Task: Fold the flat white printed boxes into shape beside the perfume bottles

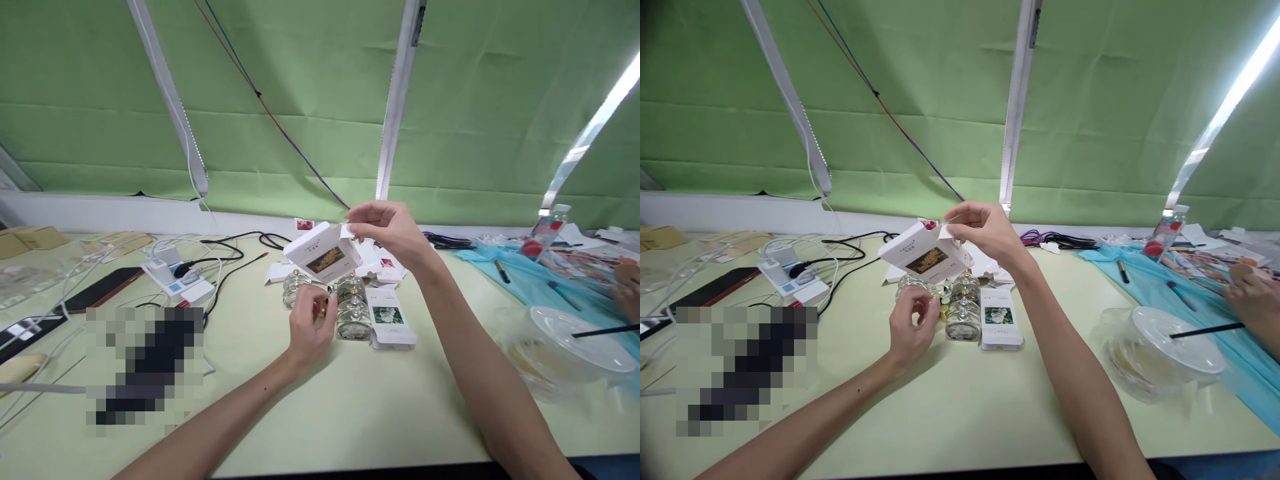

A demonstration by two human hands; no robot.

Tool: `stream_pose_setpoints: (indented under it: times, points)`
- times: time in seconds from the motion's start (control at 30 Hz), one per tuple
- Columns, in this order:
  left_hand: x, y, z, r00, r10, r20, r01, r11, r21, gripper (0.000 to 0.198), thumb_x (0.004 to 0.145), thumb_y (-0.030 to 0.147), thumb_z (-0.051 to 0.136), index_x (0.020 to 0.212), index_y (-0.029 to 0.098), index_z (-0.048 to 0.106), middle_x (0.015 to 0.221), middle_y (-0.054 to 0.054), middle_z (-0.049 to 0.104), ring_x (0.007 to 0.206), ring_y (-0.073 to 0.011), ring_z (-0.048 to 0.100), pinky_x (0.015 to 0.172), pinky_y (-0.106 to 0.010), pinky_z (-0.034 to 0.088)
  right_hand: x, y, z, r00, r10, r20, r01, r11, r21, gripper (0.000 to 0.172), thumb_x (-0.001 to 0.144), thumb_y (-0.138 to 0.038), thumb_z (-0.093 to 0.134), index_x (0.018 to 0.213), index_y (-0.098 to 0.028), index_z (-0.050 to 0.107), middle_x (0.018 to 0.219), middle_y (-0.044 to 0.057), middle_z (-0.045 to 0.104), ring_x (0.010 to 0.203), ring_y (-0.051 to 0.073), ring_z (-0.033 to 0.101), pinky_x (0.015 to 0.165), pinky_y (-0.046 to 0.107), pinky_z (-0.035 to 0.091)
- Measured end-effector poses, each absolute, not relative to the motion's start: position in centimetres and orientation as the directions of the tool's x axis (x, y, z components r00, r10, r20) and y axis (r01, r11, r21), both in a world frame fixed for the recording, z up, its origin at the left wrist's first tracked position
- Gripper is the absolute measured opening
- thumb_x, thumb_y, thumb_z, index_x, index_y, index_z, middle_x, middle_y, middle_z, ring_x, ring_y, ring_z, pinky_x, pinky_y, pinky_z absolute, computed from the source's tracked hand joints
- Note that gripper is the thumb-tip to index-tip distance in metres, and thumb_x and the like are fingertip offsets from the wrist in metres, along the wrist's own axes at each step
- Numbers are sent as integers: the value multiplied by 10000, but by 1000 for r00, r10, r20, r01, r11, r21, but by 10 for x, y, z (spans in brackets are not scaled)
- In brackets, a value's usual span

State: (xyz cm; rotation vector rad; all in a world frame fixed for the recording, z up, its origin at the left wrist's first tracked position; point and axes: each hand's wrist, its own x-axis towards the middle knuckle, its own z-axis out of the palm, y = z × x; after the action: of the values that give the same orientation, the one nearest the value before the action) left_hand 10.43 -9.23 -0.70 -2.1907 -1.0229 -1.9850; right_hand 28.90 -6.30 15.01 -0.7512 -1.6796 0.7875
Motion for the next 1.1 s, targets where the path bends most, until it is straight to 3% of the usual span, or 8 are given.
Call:
stream_pose_setpoints:
  times: [0.17,0.53,0.77,0.93,1.1]
  points:
    - [101,-83,-11,-60,444,894,504,-760,411,156,954,233,654,856,199,537,795,6,561,627,-100,483,537,-228,424,292,-63,150,-260,800,541,119,583,-804,171,776,-271,791,922,-196,747,730,-17,671,645,113,583,657,291,510]
    - [95,-75,-10,-12,334,942,545,-788,287,150,945,245,685,891,209,550,868,-14,587,700,-124,530,594,-252,446,291,-58,146,-281,796,536,142,587,-797,90,899,-234,625,949,-207,694,803,-4,638,704,121,575,698,295,504]
    - [95,-73,-16,-12,487,874,529,-738,419,410,924,385,724,1248,219,534,1150,-93,672,1020,-234,665,795,-349,559,289,-61,148,-383,773,506,143,591,-794,126,934,-216,580,993,-192,689,871,12,645,776,129,568,723,282,493]
    - [94,-75,-20,56,541,839,537,-725,432,614,939,373,698,1476,230,437,1399,-147,637,1258,-298,642,984,-423,559,290,-63,147,-443,761,474,169,590,-790,154,964,-244,573,1019,-182,703,841,3,615,673,109,483,587,255,377]
    - [94,-73,-27,114,598,793,509,-721,470,678,960,357,652,1568,250,372,1490,-159,594,1290,-317,638,972,-430,575,286,-64,146,-512,735,445,160,590,-791,149,971,-275,604,1003,-178,713,822,4,609,704,117,508,640,268,410]
